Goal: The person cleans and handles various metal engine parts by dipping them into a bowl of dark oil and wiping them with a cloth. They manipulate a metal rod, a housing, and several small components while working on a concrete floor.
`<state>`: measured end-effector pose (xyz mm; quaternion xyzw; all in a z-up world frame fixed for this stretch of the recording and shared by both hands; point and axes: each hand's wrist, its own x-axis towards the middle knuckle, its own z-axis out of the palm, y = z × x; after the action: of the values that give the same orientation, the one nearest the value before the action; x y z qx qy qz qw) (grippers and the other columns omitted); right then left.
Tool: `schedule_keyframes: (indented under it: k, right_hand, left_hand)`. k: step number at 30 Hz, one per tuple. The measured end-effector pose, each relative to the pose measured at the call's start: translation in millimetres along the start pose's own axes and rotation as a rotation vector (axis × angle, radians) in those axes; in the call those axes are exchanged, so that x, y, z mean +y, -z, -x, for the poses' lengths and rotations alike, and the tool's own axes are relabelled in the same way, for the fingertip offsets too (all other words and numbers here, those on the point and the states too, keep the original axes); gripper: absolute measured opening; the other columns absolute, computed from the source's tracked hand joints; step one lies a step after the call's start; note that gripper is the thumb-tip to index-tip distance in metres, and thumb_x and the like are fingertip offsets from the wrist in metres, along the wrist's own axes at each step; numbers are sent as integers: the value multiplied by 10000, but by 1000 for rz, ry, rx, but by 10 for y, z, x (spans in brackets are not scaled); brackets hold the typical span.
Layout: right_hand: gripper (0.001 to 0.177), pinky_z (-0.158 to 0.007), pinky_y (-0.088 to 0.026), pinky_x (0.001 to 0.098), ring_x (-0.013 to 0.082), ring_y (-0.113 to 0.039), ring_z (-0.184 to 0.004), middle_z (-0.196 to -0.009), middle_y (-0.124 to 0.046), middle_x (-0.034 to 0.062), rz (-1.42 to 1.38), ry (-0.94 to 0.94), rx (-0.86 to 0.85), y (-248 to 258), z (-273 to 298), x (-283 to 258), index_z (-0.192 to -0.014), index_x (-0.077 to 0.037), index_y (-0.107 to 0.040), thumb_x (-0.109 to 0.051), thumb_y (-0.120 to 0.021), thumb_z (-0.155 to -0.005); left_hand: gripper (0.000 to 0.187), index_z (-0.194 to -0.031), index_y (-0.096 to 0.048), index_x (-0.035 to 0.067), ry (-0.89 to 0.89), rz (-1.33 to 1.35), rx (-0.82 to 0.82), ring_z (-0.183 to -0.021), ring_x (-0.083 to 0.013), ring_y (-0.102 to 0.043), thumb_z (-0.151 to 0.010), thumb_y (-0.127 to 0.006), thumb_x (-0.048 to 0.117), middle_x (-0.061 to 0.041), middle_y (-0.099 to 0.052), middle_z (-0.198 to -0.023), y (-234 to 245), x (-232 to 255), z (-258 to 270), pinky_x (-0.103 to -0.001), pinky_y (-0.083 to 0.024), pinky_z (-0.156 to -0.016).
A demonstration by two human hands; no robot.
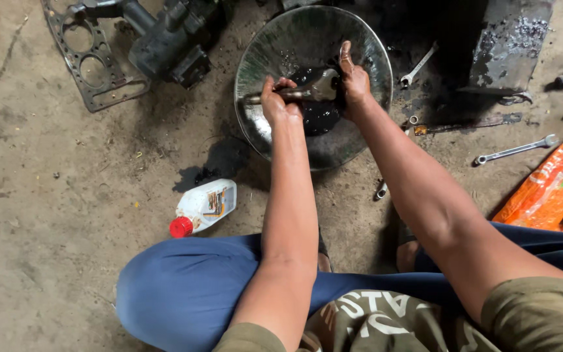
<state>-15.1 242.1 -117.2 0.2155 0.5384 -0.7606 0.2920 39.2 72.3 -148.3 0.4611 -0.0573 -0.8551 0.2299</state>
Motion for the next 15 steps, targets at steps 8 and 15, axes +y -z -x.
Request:
schedule_keyframes:
  k: [8, 15]
  right_hand:
    - [479, -948, -509, 498, 428, -558, -1191, -1328, -636, 241, 1286, 684, 57, 162, 29, 295, -1218, -40, -723, -371, -729, -873]
    - [400, -1147, -462, 469, 287, -564, -1335, -1284, -691, 152, 1612, 887, -188, 193, 223, 572, -1192, -124, -739, -133, -717, -793]
  left_hand:
    - [375, -728, -508, 69, -66, 90, 78, -525, -183, -543, -981, -652, 307, -51, -570, -616, -174, 144, 222, -306, -525, -538]
    - [274, -916, -482, 9, -197, 260, 119, -669, -200, -622, -1020, -581, 243, -87, -566, -781, -345, 370, 415, -354, -588, -660]
